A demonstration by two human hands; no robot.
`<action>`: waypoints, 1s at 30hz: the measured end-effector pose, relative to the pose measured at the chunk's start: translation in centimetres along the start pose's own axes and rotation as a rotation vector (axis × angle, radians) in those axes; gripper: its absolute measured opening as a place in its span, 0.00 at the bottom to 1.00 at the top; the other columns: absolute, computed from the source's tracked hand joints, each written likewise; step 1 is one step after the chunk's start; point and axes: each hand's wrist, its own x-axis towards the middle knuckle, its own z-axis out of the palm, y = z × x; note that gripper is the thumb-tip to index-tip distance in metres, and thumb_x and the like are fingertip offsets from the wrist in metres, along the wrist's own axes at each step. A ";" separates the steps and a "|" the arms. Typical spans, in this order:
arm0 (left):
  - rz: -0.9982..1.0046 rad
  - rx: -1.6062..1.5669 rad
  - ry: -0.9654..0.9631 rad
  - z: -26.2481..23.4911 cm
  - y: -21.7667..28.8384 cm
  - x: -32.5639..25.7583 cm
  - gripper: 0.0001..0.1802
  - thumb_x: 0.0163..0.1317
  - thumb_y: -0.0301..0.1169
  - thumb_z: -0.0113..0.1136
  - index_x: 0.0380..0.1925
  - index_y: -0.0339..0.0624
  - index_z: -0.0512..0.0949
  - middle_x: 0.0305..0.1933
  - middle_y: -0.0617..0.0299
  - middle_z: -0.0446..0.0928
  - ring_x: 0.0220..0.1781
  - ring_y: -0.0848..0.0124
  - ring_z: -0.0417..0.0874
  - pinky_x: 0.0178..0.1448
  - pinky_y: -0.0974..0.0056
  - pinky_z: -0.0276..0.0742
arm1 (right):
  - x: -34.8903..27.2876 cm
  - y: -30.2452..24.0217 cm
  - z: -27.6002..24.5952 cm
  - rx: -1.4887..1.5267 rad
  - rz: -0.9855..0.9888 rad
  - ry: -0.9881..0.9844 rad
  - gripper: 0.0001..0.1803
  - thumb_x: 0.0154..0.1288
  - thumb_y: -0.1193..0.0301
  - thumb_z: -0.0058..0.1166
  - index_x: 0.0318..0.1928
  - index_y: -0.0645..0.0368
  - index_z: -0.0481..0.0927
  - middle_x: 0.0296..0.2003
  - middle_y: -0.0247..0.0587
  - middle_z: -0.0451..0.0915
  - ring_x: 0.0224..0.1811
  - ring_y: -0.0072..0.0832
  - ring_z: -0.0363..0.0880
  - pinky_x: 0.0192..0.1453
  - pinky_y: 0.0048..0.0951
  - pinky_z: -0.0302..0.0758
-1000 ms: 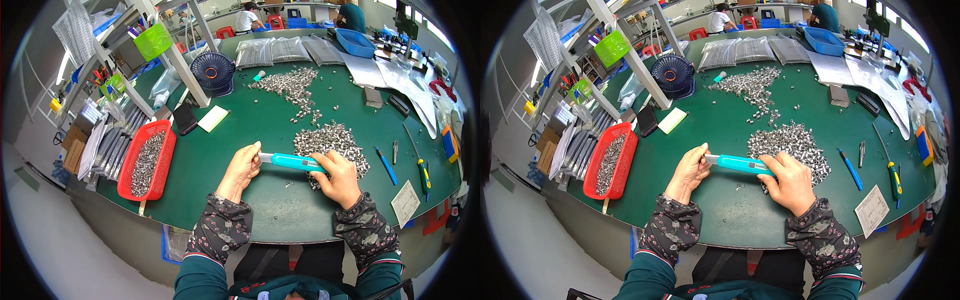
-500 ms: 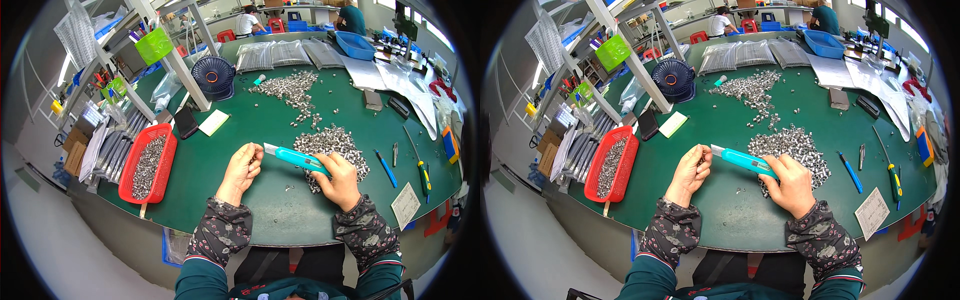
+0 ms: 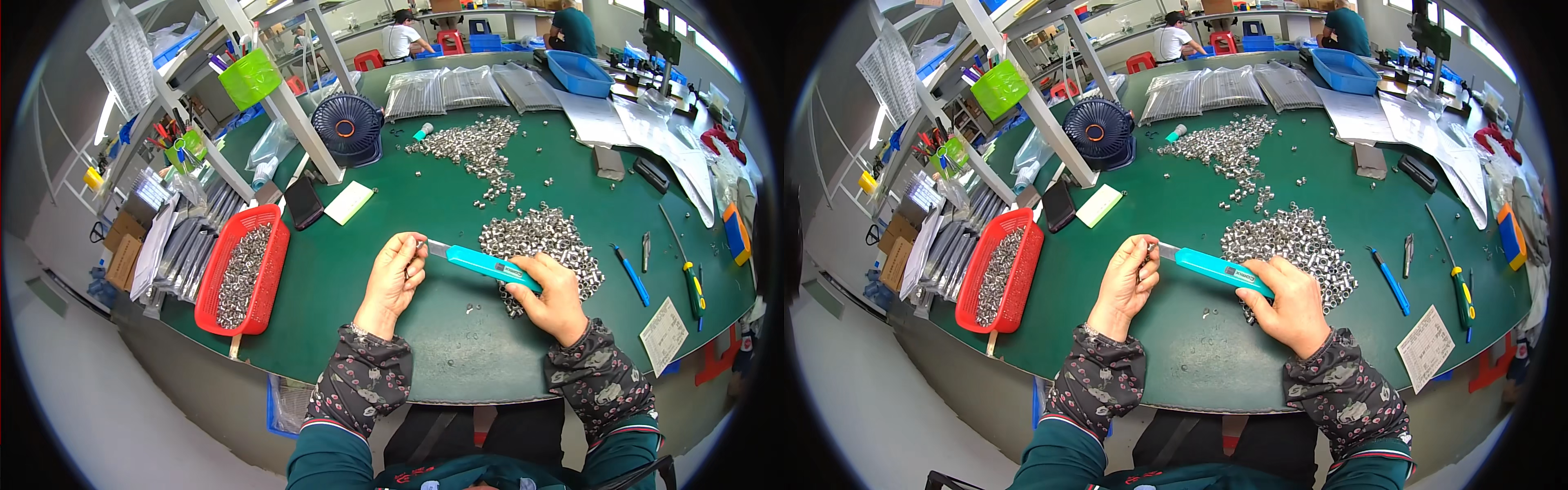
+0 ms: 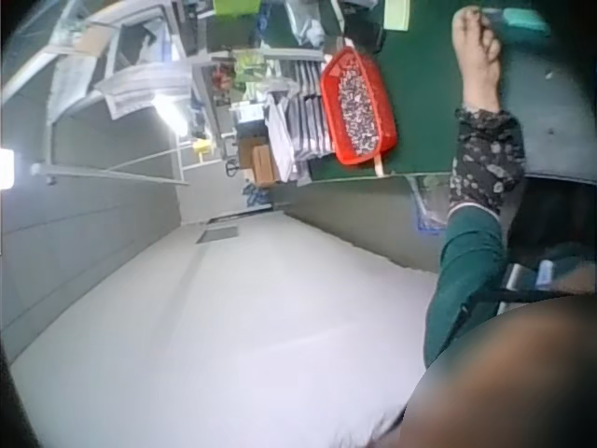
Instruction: Trimming excess material from small components using a utility knife on a factory workbench.
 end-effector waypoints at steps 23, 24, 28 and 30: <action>-0.026 0.282 0.084 0.5 0.1 -0.3 0.13 0.61 0.39 0.51 0.26 0.41 0.71 0.17 0.69 0.65 0.12 0.85 0.55 0.13 0.80 0.47 | 0.0 -1.0 -0.3 -0.089 -0.060 -0.011 0.15 0.48 0.67 0.59 0.38 0.57 0.77 0.21 0.39 0.69 0.21 0.35 0.71 0.23 0.32 0.67; -0.030 0.247 0.107 0.6 0.0 -0.3 0.13 0.61 0.40 0.51 0.26 0.41 0.71 0.17 0.69 0.65 0.12 0.85 0.55 0.13 0.80 0.47 | -0.1 -1.1 -0.3 -0.108 -0.091 0.025 0.15 0.47 0.67 0.59 0.38 0.57 0.77 0.20 0.39 0.68 0.20 0.35 0.70 0.22 0.32 0.66; -0.045 0.187 0.125 0.5 -0.1 -0.2 0.16 0.62 0.42 0.49 0.25 0.42 0.70 0.16 0.69 0.64 0.12 0.84 0.56 0.13 0.79 0.47 | 0.0 -0.1 -0.3 0.047 -0.007 0.040 0.15 0.48 0.68 0.59 0.38 0.58 0.78 0.20 0.39 0.68 0.20 0.34 0.70 0.23 0.30 0.66; -0.046 0.190 0.131 0.7 0.0 -0.3 0.16 0.62 0.43 0.49 0.24 0.42 0.70 0.16 0.70 0.64 0.11 0.85 0.55 0.13 0.79 0.46 | 0.0 0.0 -0.4 0.061 0.028 0.011 0.15 0.48 0.68 0.59 0.38 0.59 0.78 0.20 0.40 0.69 0.21 0.35 0.71 0.25 0.31 0.67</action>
